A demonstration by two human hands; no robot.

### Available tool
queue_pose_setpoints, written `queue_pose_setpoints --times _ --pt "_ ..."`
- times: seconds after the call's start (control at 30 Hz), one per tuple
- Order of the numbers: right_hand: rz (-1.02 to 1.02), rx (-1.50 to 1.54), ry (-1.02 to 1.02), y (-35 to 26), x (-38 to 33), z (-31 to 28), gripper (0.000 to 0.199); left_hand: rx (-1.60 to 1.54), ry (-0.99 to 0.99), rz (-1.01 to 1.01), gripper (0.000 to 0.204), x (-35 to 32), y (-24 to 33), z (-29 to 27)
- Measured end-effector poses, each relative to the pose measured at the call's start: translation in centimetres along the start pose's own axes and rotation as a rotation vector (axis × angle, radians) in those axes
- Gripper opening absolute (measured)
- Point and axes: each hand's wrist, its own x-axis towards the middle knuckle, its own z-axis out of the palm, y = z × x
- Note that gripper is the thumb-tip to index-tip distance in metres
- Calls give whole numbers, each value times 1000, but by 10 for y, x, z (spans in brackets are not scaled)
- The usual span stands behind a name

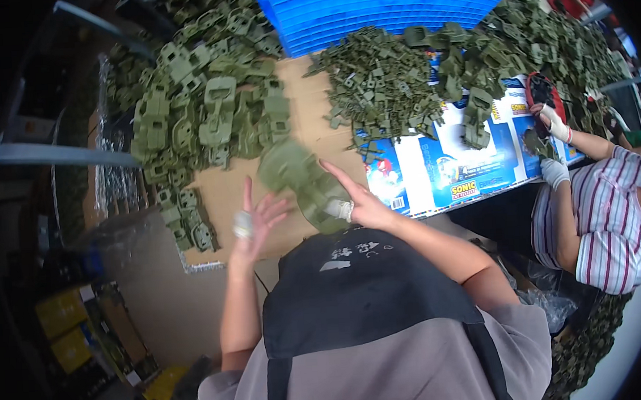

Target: The person repeatedly picks up green plastic components from a pile on a table and assembles them by hand. They interlock the pieces together and place the finished units onto a cardboard surface. A second person is visible in the background performing a similar task.

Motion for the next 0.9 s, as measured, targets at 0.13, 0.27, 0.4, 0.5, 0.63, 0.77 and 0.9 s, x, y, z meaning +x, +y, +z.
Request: queue_pose_setpoints --times 0.13,0.27,0.4,0.5,0.63,0.77,0.9 --pt "-52 -28 140 17 1 29 84 426 233 239 107 28 -51 69" --pt "-7 105 -67 22 0 1 88 416 87 179 109 24 -41 72" --pt "44 -49 -15 38 -3 16 89 575 167 200 103 22 -54 46" --pt "194 -469 217 54 5 -8 88 917 443 39 99 12 -19 37" --pt "194 -959 -1 97 3 -22 77 195 309 -76 101 2 -4 10" --pt "-137 -876 623 95 45 -73 44 -231 202 -36 65 3 -3 17" --pt "-59 -1162 752 104 71 -114 21 -66 242 -7 62 31 -11 24"
